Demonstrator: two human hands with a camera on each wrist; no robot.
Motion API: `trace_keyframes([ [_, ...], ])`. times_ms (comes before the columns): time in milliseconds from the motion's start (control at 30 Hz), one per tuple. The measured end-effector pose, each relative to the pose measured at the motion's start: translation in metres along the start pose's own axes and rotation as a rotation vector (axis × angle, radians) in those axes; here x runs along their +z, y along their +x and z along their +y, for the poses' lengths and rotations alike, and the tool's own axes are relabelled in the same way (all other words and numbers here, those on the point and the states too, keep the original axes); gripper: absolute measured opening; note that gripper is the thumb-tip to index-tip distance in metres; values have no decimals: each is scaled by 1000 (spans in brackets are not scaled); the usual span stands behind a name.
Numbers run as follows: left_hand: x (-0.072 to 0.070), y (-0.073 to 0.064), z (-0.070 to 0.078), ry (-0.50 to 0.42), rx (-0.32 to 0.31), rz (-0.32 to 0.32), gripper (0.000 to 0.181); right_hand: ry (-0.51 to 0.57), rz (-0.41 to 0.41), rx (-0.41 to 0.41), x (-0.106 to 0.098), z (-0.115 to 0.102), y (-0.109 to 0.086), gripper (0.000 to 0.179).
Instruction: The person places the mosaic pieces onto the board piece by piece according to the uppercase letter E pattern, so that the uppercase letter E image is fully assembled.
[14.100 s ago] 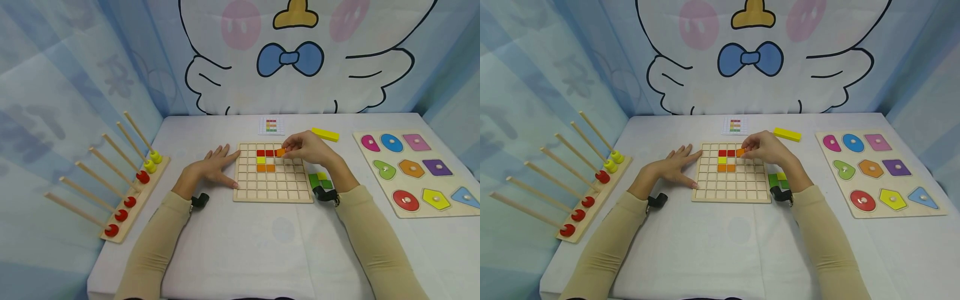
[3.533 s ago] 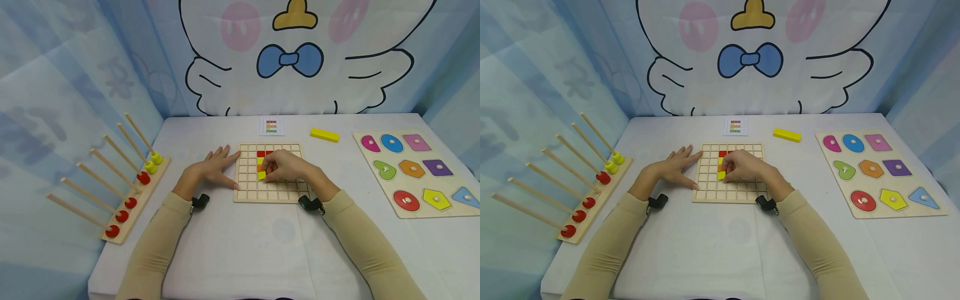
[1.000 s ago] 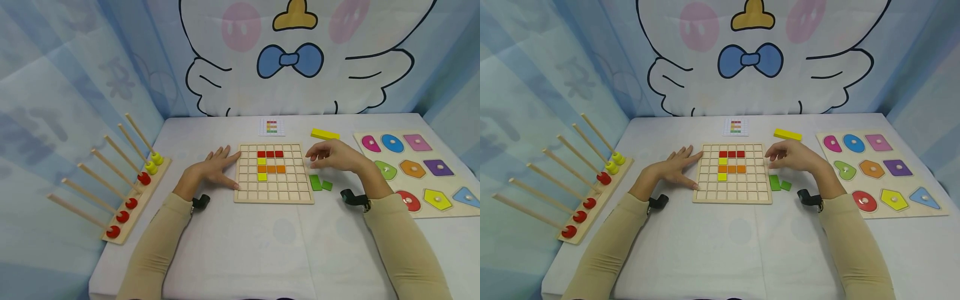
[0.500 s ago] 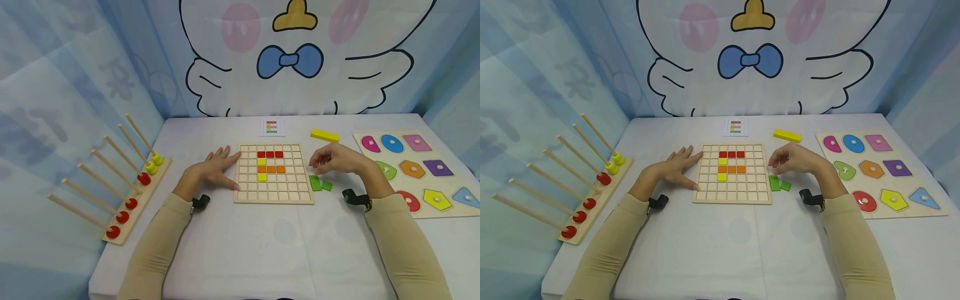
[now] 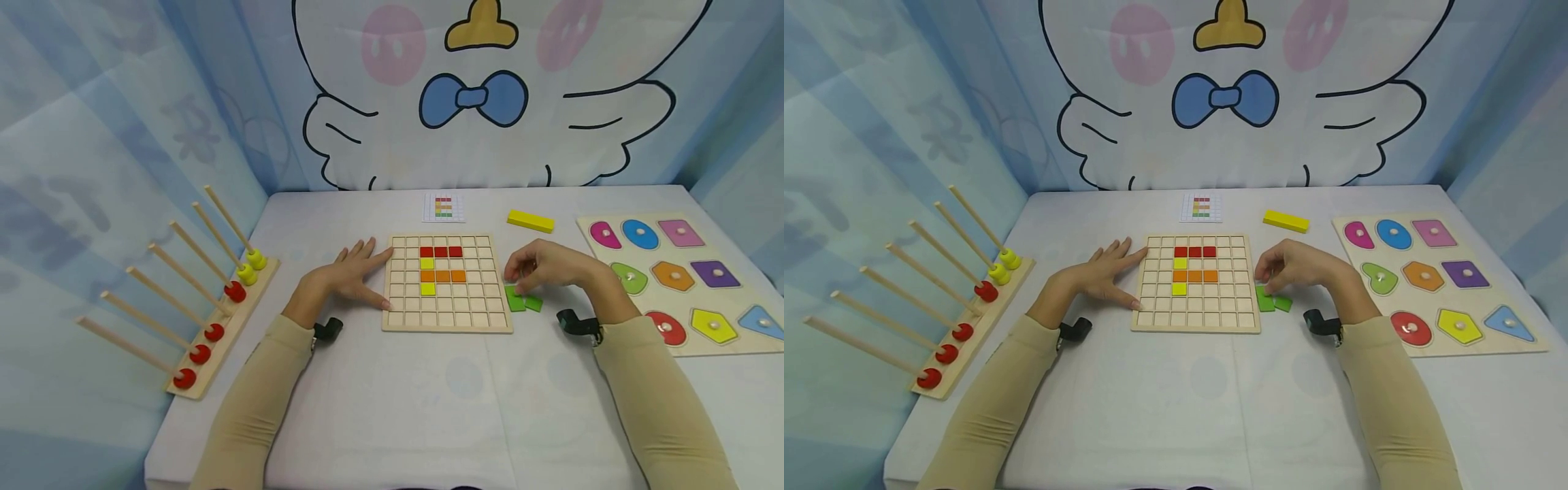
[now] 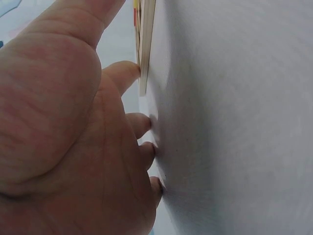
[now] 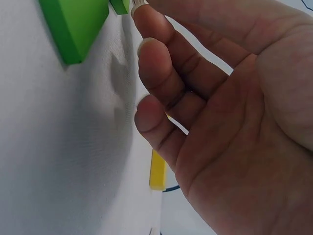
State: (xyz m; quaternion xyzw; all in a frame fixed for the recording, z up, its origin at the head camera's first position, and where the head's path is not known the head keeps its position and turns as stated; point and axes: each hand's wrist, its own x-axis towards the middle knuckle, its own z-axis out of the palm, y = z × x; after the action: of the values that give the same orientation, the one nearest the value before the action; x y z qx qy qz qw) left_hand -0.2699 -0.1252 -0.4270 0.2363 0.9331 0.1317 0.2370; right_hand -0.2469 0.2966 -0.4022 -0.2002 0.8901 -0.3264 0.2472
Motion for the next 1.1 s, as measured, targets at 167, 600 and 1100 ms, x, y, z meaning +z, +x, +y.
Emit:
trace_keyframes([
  [167, -1, -1, 0, -4, -2, 2, 126, -16, -12, 0, 1, -2, 1, 17],
  [600, -1, -2, 1, -5, 4, -1, 126, -33, 30, 16, 3, -1, 1, 19],
  [1100, -3, -4, 3, -12, -4, -6, 125, -25, 13, -8, 3, 0, 2, 18],
])
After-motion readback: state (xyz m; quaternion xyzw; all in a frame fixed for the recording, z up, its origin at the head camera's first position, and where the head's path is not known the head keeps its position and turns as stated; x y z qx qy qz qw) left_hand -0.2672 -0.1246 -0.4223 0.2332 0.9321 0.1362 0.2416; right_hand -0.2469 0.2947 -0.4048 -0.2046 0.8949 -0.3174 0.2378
